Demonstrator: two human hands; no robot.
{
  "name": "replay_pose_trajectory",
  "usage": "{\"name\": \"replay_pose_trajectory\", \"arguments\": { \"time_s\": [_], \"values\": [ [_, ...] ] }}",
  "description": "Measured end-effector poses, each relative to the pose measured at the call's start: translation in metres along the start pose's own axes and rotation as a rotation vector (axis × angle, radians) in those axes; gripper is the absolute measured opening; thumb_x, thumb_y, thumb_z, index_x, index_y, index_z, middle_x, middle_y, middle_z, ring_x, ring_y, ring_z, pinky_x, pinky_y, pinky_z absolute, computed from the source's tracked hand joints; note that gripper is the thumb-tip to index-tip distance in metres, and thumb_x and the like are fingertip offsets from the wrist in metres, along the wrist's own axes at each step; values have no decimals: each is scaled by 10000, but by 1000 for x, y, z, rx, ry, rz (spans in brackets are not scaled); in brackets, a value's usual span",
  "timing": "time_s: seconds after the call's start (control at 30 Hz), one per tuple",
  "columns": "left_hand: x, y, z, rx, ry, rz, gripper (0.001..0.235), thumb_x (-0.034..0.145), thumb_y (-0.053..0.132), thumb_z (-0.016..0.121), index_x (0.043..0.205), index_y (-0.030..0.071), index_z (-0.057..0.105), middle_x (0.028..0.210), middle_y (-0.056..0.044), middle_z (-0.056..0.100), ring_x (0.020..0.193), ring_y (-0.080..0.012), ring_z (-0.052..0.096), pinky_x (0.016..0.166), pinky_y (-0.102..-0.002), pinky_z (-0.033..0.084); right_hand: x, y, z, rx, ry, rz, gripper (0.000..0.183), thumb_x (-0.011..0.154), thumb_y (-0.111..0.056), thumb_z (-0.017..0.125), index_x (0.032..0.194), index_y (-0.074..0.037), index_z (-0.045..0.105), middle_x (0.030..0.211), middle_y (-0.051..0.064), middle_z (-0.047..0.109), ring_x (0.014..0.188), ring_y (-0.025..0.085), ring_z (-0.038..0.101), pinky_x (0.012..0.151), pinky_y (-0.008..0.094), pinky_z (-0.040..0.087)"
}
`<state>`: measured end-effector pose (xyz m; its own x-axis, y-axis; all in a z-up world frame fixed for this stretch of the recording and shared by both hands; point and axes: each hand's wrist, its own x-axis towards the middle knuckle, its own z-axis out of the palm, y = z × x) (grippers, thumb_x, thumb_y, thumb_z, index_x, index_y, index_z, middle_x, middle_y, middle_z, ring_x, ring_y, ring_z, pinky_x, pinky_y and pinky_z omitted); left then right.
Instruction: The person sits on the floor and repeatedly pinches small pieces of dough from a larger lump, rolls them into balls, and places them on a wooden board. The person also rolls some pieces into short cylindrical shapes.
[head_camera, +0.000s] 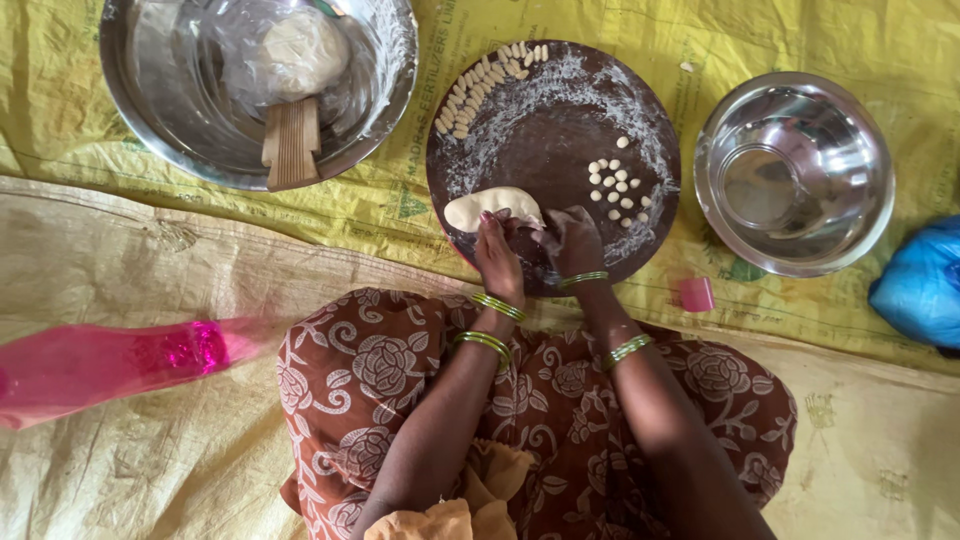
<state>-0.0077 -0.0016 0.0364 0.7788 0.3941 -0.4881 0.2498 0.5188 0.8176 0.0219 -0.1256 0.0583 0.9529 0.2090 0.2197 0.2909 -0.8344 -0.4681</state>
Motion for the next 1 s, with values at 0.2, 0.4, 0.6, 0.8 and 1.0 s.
{"name": "replay_pose_trajectory", "arguments": {
  "time_s": [0.2,0.4,0.6,0.8,1.0],
  "values": [
    [-5,-1,1,177,-32,-198,870,991,669,250,1543,5,361,1595,-234,391,1497,-339,368,1221,-458,299,3,-11,13,-70,37,-38,192,923,-157,775,989,1,689,1012,189,667,1005,395,649,933,489,527],
    [1,-8,4,194,-118,-125,914,1004,681,219,1543,-51,318,1598,-254,380,1515,-358,356,1241,-428,281,1,4,25,365,35,265,233,880,-88,754,1072,32,699,949,185,746,821,307,746,742,395,591],
    [-6,4,7,283,-174,-253,908,974,700,213,1551,12,346,1596,-229,386,1508,-355,335,1224,-446,282,0,3,30,419,73,255,269,852,-43,751,1110,26,719,944,187,770,828,256,779,733,362,605],
    [0,9,11,422,-258,-363,853,1009,679,179,1586,62,302,1646,-202,306,1528,-379,280,1236,-484,253,0,15,31,290,15,159,179,911,-94,726,1046,20,753,918,221,749,787,309,747,719,400,587],
    [10,-11,7,256,-348,-192,849,1001,673,159,1606,79,201,1676,-166,261,1571,-320,211,1250,-476,184,-4,16,16,282,-260,348,186,972,-192,728,946,-12,769,832,178,762,659,239,721,622,360,562]
  ]
}}
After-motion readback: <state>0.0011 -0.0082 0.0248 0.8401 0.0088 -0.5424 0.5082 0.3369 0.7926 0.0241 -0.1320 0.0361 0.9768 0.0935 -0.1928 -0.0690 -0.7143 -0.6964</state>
